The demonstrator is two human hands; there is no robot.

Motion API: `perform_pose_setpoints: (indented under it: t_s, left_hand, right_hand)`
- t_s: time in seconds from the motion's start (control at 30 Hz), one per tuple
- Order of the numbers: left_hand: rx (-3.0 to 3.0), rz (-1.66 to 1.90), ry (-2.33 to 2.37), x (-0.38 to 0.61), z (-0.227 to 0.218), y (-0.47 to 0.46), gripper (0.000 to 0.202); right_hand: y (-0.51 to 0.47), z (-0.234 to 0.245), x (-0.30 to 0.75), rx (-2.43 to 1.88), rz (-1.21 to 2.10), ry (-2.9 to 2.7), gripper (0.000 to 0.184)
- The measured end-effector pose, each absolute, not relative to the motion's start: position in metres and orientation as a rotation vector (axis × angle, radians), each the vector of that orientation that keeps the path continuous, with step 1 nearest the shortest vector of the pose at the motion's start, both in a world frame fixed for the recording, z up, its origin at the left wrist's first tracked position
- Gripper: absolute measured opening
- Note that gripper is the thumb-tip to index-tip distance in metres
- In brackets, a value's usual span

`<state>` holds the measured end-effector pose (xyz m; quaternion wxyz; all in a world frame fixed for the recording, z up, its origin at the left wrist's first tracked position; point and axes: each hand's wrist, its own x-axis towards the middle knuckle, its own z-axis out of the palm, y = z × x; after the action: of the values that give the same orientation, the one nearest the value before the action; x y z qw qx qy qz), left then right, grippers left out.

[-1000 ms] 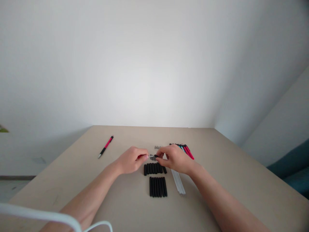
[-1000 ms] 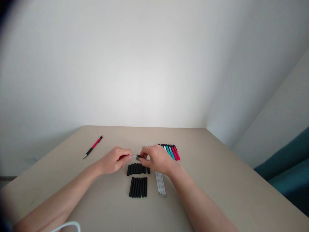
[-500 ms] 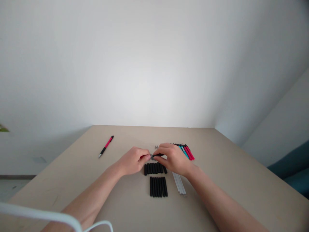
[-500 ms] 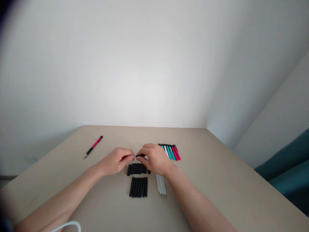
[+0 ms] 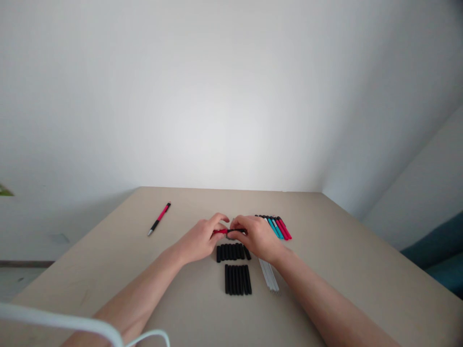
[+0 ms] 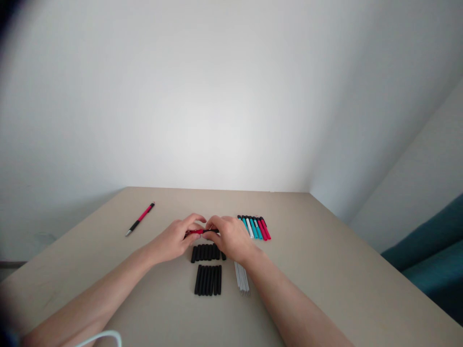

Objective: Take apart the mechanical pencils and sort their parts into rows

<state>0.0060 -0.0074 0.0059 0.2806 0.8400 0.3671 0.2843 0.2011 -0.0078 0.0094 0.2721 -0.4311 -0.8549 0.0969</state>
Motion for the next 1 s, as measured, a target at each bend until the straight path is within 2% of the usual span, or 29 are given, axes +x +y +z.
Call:
perform_pose_setpoints:
  t_s: [0.17,0.57,0.77,0.9,1.0]
  left_hand:
    - [2.299,0.746,1.053,0.005,0.004,-0.006,0.012]
    - [2.381,0.889,1.098,0.003,0.006,-0.006,0.008]
    - [2.406,0.884,1.117,0.002,0.005,-0.006,0.008]
    - [2.402,0.883,1.114,0.003,0.007,-0.006,0.007]
    - [2.409,0.903,1.111,0.003,0.007,-0.006,0.007]
  right_hand:
    - [-0.01,0.012,0.198,-1.129,0.332,-2.283,0.012]
    - [-0.009,0.017,0.21,-1.095,0.238,-2.272,0.01]
    - [-0.009,0.017,0.208,-1.124,0.244,-2.301,0.024]
    - [-0.008,0.016,0.209,-1.107,0.226,-2.293,0.014]
    - [-0.007,0.014,0.211,-1.096,0.183,-2.301,0.015]
